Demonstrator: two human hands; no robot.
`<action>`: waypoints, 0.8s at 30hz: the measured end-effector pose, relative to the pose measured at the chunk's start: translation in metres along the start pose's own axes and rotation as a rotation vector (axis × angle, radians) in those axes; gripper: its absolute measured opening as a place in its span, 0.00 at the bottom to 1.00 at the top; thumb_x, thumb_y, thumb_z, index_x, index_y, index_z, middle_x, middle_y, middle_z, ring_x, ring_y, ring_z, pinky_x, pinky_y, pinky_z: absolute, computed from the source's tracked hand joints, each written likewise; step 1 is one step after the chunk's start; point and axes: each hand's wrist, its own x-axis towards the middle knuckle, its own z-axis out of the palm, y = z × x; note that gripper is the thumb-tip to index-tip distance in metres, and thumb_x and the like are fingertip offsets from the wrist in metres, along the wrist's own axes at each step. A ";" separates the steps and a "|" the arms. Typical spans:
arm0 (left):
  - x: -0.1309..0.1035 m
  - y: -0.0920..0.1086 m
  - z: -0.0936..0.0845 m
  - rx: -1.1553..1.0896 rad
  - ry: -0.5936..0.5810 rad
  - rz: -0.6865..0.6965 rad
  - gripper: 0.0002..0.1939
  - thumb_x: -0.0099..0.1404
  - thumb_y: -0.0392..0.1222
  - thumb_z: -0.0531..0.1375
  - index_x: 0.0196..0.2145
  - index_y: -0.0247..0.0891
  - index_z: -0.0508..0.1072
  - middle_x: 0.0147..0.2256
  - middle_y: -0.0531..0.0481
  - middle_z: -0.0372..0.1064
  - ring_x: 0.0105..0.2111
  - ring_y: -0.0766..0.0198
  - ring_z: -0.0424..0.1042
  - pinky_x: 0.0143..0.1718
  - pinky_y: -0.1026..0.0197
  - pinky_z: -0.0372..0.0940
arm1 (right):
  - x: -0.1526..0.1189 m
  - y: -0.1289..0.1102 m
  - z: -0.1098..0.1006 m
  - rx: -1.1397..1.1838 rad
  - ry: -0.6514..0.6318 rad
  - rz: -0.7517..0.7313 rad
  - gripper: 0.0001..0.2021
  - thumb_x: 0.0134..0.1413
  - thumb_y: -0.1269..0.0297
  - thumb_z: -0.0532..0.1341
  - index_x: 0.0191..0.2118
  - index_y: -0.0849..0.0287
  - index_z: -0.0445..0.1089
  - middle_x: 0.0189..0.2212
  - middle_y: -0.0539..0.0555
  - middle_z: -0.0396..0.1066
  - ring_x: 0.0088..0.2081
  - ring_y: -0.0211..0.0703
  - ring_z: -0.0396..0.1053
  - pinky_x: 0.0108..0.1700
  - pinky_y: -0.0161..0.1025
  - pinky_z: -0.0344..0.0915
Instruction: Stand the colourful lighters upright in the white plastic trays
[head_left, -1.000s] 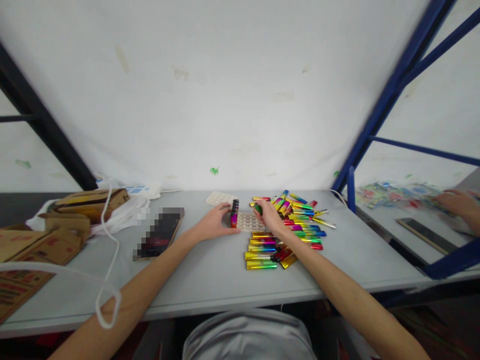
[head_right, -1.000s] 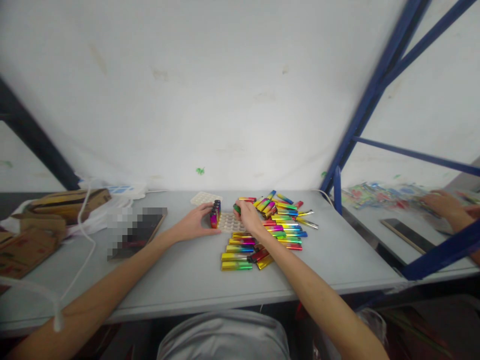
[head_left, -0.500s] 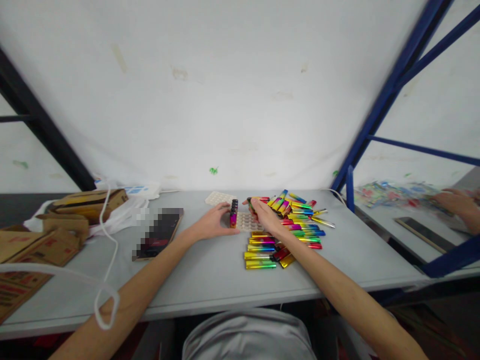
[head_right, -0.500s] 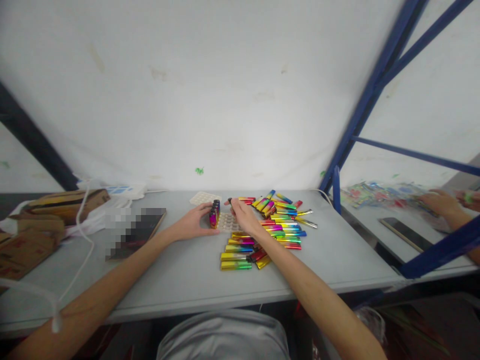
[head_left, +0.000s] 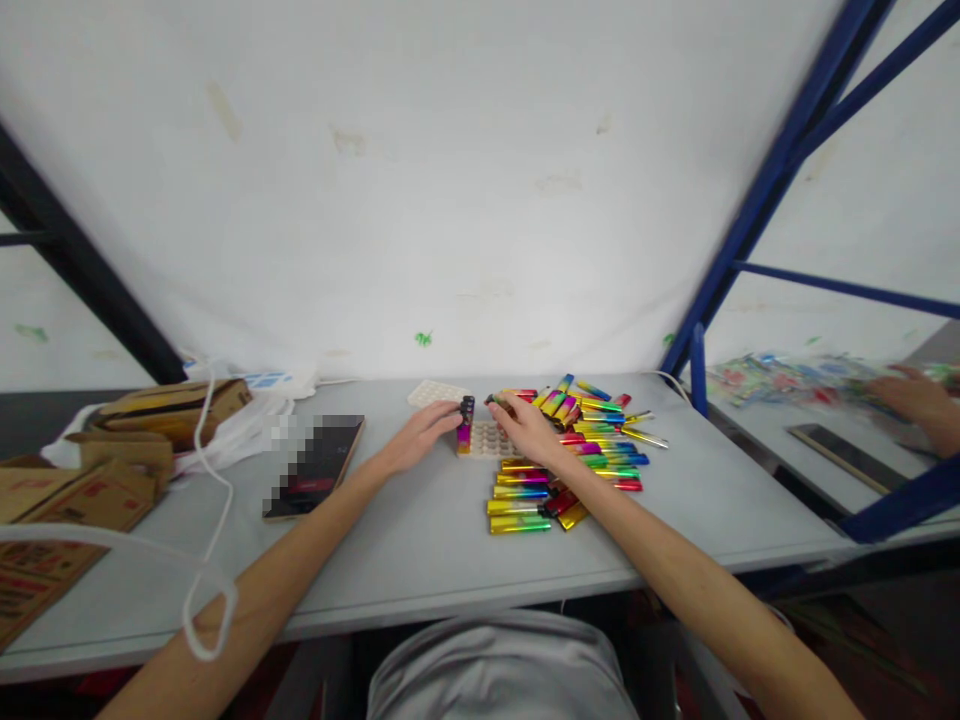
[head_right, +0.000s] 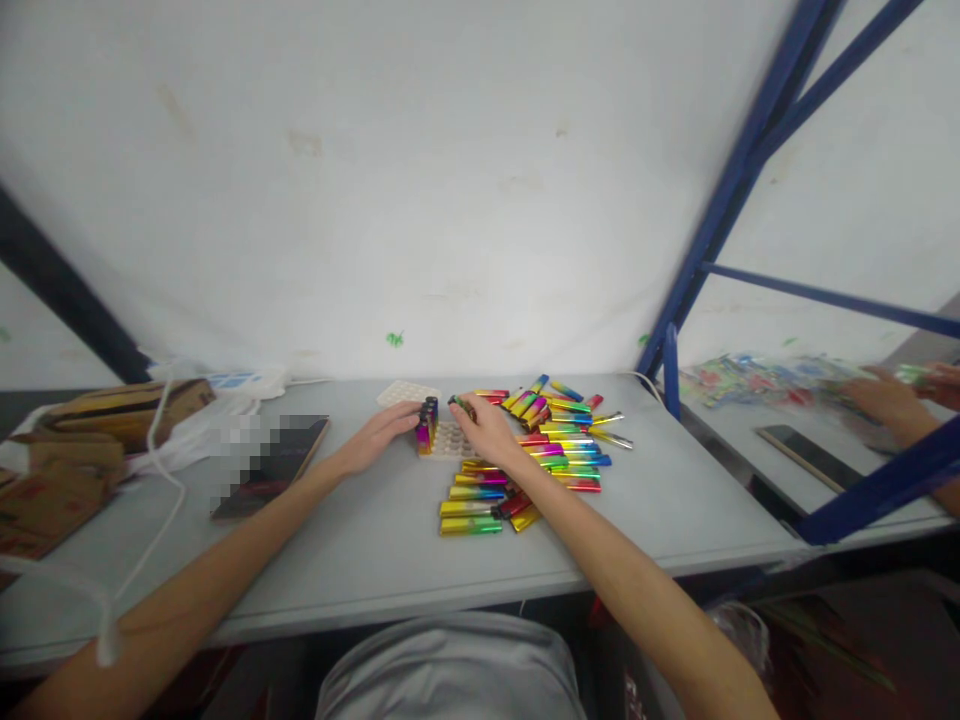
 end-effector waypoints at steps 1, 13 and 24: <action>0.000 0.000 0.001 -0.018 0.004 -0.014 0.27 0.70 0.58 0.52 0.55 0.38 0.76 0.59 0.44 0.73 0.61 0.47 0.68 0.68 0.46 0.57 | 0.000 0.001 0.000 -0.005 0.014 -0.011 0.13 0.66 0.53 0.57 0.34 0.55 0.68 0.29 0.49 0.68 0.34 0.44 0.65 0.39 0.39 0.61; -0.001 -0.002 -0.002 0.024 -0.070 -0.037 0.36 0.64 0.62 0.61 0.63 0.37 0.70 0.65 0.42 0.67 0.64 0.43 0.65 0.68 0.44 0.56 | 0.010 0.017 -0.004 -0.017 0.100 -0.003 0.12 0.65 0.52 0.62 0.45 0.55 0.71 0.35 0.54 0.81 0.37 0.46 0.77 0.43 0.40 0.68; -0.004 -0.001 0.000 0.259 -0.089 0.040 0.43 0.54 0.53 0.71 0.63 0.34 0.67 0.63 0.37 0.68 0.61 0.42 0.69 0.65 0.46 0.61 | 0.011 0.016 -0.001 -0.186 -0.003 -0.125 0.11 0.70 0.56 0.58 0.48 0.57 0.69 0.31 0.52 0.79 0.33 0.44 0.76 0.40 0.38 0.66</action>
